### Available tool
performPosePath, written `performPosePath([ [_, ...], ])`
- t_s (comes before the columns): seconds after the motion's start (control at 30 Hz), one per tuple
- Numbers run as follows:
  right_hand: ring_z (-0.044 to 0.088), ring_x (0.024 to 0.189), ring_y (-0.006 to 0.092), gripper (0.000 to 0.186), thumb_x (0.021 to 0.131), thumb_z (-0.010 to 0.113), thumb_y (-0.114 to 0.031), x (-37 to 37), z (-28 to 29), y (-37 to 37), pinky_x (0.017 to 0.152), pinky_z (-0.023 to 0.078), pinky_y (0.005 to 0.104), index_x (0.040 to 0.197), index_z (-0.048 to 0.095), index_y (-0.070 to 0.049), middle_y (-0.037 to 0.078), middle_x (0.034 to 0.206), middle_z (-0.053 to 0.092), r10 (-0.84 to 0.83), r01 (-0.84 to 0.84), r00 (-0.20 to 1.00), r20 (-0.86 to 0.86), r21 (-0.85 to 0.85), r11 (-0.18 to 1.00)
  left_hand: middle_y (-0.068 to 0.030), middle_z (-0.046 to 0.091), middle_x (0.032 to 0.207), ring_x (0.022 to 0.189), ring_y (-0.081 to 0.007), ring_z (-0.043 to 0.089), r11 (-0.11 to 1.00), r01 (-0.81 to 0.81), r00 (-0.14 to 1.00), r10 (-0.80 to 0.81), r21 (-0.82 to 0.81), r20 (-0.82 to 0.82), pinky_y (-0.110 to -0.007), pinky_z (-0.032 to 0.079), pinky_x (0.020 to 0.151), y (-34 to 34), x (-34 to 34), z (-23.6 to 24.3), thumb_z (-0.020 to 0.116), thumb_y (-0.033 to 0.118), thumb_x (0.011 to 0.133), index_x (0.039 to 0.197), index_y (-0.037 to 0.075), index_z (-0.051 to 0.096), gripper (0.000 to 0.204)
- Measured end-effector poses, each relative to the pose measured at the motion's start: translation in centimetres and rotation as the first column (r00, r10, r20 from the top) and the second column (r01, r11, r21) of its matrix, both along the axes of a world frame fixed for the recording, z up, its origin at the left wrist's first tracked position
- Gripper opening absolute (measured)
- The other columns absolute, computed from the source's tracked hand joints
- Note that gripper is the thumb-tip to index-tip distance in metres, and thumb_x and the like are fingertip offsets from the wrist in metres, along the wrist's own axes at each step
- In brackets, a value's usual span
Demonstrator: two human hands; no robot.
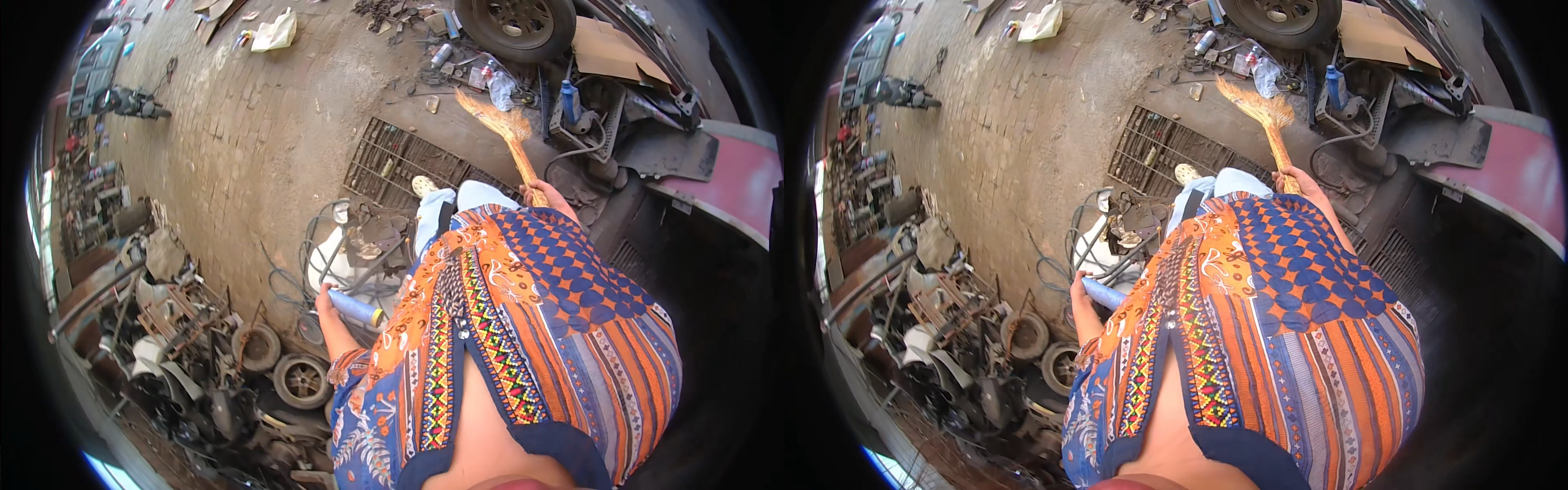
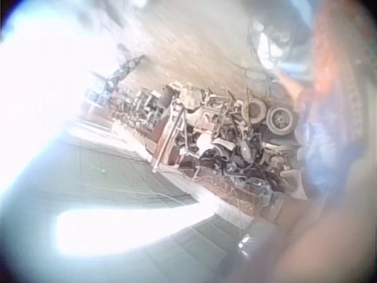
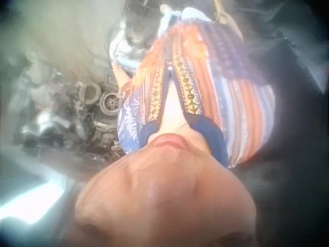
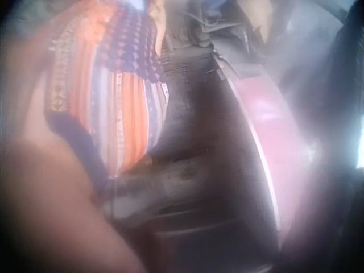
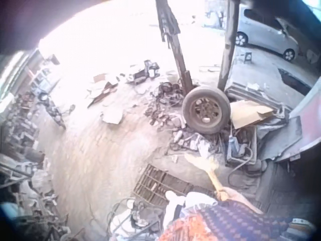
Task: The person sweeps debris on a metal grate and concrete floor using a straw broom and a dustpan. They gather small pieces of trash and paper, sweep them into the dustpan, and walk toward the workshop entrance while holding the tools.
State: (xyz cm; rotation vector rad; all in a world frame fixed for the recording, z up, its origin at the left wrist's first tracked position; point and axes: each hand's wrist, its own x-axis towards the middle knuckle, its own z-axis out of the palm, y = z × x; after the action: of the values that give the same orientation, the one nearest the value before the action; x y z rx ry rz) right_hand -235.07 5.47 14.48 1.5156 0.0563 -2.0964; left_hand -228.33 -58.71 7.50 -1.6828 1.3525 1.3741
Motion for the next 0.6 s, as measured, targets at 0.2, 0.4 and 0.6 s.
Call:
performPosePath([
  [0.2, 0.055, 0.057, 0.0138, 0.016, 0.079, 0.053, -0.008, -21.4, -8.9, 4.8, 0.05, 0.05, 0.0232, 0.085, 0.044, 0.004, 0.007, 0.071, 0.053, -0.128, 0.126, 0.992, 0.007, 0.108, 0.986, -0.0116, 0.056, 0.064, 0.054, -0.0244, 0.055, 0.996, 0.076, 0.997, -0.077, -0.051, -0.021, -0.036, 0.045, 0.052, 6.2, -22.2, -4.9, 0.058, 0.018, 0.067, 0.075, -0.003, 0.059, 0.022],
  [0.4, 0.055, 0.057, 0.0146, 0.014, 0.079, 0.053, -0.008, -43.0, -15.4, 8.7, 0.051, 0.051, 0.024, 0.083, 0.044, 0.002, 0.007, 0.07, 0.05, -0.312, 0.329, 0.944, -0.11, 0.213, 0.92, -0.0103, 0.056, 0.065, 0.052, -0.0209, 0.053, 0.974, 0.158, 0.979, -0.176, -0.165, -0.104, -0.033, 0.043, 0.048, 6.8, -44.9, -6.6, 0.055, 0.018, 0.072, 0.075, -0.003, 0.059, 0.021],
  [0.6, 0.054, 0.056, 0.0153, 0.013, 0.078, 0.053, -0.009, -59.8, -32.2, 13.6, 0.052, 0.051, 0.0251, 0.08, 0.044, 0.001, 0.008, 0.067, 0.05, -0.302, 0.353, 0.933, -0.194, 0.339, 0.872, -0.0086, 0.056, 0.062, 0.052, -0.018, 0.052, 0.929, 0.249, 0.958, -0.278, -0.273, -0.07, -0.03, 0.042, 0.048, 8.6, -59.8, -14.2, 0.056, 0.017, 0.072, 0.071, -0.002, 0.06, 0.02],
])
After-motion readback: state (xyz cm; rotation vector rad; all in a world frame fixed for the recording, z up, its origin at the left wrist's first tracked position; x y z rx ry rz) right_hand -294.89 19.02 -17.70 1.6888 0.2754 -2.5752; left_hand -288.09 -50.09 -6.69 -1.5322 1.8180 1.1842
